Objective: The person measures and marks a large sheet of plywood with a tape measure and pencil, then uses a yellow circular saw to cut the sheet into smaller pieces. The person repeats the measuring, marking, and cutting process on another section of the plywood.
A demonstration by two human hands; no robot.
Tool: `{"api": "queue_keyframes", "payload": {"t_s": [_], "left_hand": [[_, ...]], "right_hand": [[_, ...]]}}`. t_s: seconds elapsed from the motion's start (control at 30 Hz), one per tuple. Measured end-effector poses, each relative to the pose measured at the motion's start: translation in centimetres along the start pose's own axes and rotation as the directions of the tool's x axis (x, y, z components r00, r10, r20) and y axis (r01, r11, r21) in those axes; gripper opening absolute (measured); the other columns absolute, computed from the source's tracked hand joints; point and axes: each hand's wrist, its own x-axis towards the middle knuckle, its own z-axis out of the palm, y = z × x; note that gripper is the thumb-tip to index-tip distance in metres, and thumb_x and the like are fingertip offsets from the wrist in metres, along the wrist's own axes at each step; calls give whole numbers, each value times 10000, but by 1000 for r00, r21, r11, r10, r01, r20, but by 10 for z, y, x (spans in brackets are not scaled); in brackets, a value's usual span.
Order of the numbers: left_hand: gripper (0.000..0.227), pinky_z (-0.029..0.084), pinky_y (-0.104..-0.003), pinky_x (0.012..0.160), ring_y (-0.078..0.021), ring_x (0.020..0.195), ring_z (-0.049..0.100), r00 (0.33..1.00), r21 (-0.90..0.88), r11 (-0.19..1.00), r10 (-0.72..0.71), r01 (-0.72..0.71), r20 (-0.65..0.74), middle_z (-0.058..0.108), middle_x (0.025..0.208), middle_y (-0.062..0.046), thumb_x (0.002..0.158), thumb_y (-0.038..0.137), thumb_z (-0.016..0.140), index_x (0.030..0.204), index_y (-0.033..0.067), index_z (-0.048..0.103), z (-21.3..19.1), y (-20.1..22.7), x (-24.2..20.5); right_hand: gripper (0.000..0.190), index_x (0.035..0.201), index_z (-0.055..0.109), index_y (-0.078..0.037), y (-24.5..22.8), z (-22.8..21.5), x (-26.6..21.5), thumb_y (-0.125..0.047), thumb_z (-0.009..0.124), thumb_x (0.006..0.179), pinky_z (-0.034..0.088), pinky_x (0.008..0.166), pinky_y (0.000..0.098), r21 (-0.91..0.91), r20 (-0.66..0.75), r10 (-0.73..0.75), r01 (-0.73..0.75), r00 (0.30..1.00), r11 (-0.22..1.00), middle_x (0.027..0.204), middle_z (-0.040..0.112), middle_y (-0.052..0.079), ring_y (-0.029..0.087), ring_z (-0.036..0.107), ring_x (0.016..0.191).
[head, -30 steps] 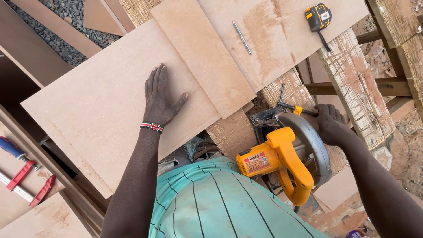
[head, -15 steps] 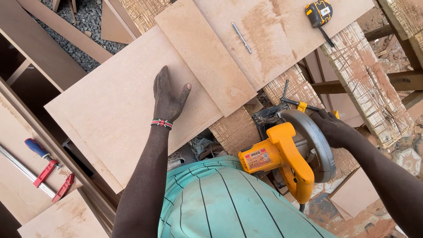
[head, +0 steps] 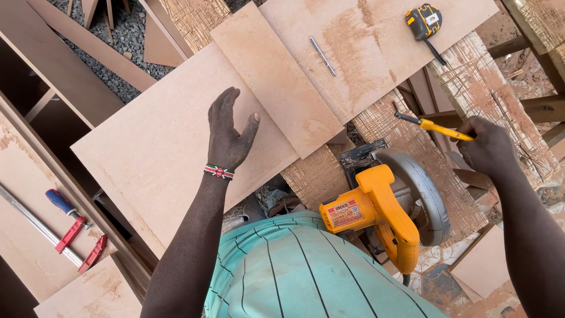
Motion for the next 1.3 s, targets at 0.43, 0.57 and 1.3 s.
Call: {"api": "queue_keyframes", "payload": {"t_s": [0.43, 0.57, 1.3], "left_hand": [[895, 486, -620, 1368, -377, 1633, 537, 741, -8, 783, 592, -622, 318, 610, 1636, -57, 1285, 717, 581, 1929, 213, 217, 82, 157, 102], [841, 571, -639, 672, -479, 861, 734, 789, 82, 858, 423, -506, 447, 742, 1037, -185, 1263, 461, 750, 1888, 170, 267, 82, 170, 85], [808, 747, -579, 796, -386, 843, 899, 574, -97, 966, 221, -238, 789, 875, 968, -185, 1145, 216, 584, 1811, -76, 232, 50, 234, 88]], "right_hand": [[353, 1329, 837, -31, -175, -55, -52, -315, 713, 1160, 568, 727, 319, 598, -129, -647, 580, 751, 554, 1191, 830, 143, 220, 736, 894], [342, 1372, 801, -74, -191, -38, -48, -343, 721, 1175, 630, 821, 329, 583, -52, -615, 524, 787, 621, 1255, 775, 113, 208, 734, 1036], [178, 1174, 913, -109, -196, 33, -9, -158, 895, 1004, 535, 766, 478, 631, 138, -451, 273, 882, 726, 858, 760, 154, 301, 713, 839]]}}
